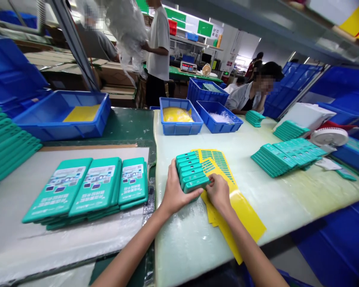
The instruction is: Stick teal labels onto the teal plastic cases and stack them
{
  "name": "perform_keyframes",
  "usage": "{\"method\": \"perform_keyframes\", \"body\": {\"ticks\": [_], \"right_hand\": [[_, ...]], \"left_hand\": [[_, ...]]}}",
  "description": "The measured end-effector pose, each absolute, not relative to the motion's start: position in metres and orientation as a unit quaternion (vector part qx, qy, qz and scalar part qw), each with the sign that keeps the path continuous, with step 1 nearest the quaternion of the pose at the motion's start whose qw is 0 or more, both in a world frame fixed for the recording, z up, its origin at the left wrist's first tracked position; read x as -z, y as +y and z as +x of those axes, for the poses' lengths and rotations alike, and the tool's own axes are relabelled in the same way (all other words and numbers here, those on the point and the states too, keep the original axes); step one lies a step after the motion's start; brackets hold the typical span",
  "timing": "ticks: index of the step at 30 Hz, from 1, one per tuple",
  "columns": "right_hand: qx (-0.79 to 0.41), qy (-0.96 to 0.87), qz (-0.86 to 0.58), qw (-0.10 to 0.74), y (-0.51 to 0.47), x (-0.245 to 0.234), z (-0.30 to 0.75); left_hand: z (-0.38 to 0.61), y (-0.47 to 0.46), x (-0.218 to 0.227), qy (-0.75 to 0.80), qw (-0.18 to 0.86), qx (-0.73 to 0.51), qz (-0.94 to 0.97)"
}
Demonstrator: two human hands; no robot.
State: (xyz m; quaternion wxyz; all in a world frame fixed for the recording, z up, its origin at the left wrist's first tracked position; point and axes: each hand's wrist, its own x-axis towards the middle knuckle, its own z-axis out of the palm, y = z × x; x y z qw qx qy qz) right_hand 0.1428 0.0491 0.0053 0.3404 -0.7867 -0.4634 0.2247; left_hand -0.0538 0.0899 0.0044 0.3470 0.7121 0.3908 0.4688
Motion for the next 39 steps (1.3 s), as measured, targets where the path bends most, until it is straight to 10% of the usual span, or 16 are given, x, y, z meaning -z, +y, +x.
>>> {"method": "perform_keyframes", "body": {"ticks": [7, 15, 39], "right_hand": [[-0.442, -0.385, -0.66, 0.47, 0.043, -0.013, 0.174], [-0.369, -0.338, -0.616, 0.609, 0.037, -0.099, 0.183], [-0.274, -0.56, -0.683, 0.382, 0.049, -0.165, 0.097]], "left_hand": [[-0.054, 0.089, -0.002, 0.378, 0.343, -0.47, 0.721], [-0.054, 0.087, 0.0, 0.364, 0.344, -0.473, 0.725], [-0.054, 0.085, -0.008, 0.358, 0.374, -0.471, 0.715]]}}
